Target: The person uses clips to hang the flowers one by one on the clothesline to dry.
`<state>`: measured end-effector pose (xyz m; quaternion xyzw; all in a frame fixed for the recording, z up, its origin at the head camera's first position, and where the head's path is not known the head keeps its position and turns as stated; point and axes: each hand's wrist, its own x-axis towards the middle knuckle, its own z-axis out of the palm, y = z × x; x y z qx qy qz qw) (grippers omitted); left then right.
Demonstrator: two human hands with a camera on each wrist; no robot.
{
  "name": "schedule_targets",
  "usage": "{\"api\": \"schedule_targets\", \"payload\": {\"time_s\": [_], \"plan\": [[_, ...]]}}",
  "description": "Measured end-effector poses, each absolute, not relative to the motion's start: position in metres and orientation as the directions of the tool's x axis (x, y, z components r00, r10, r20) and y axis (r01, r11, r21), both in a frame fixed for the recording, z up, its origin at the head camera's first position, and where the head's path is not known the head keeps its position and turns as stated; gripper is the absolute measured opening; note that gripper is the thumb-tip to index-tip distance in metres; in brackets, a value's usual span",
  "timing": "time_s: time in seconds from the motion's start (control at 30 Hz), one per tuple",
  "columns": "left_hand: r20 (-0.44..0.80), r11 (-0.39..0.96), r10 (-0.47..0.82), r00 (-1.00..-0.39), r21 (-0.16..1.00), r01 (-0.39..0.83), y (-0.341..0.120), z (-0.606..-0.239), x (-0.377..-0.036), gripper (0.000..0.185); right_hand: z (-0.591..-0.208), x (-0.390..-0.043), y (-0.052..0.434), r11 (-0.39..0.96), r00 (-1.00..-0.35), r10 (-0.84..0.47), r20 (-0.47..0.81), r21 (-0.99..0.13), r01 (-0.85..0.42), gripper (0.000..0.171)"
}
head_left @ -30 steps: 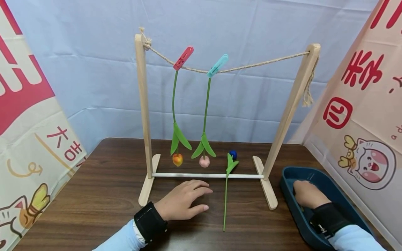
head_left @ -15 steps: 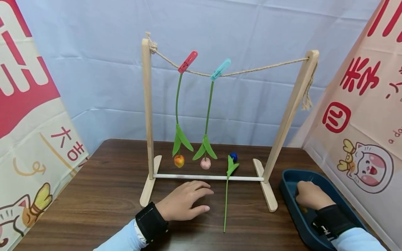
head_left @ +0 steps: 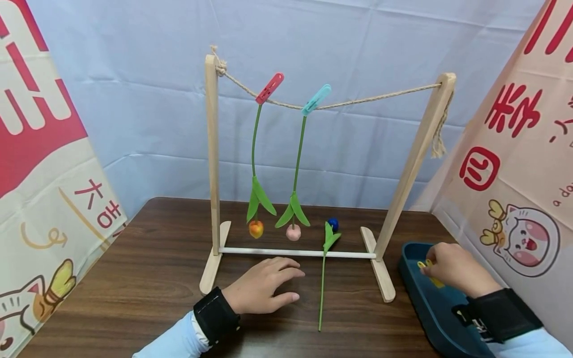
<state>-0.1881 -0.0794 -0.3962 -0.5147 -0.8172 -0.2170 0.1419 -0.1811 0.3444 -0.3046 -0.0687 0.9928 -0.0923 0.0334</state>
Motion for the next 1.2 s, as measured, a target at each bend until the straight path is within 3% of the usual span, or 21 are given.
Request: {"api": "schedule_targets", "payload": {"time_s": [0.2, 0.47, 0.97, 1.2], "plan": [[0.45, 0.378, 0.782, -0.43, 0.206, 0.903, -0.079, -0.396, -0.189, 0.041, -0.295, -0.173, 0.321, 0.967, -0.984, -0.178, 0.006, -0.183, -0.176, 0.025], [0.447, 0.365, 0.788, -0.424, 0.215, 0.906, -0.079, -0.396, -0.19, 0.043, -0.297, -0.161, 0.285, 0.947, -0.973, -0.217, 0.081, -0.224, -0.23, 0.019], [0.418, 0.385, 0.788, -0.452, 0.239, 0.891, -0.08, -0.395, -0.189, 0.043, -0.308, -0.153, 0.231, 0.892, -0.948, -0.283, 0.145, -0.323, -0.316, 0.026], [0.413, 0.396, 0.783, -0.465, 0.245, 0.885, -0.08, -0.396, -0.189, 0.043, -0.314, -0.149, 0.213, 0.868, -0.949, -0.288, 0.127, -0.384, -0.315, 0.021]]}}
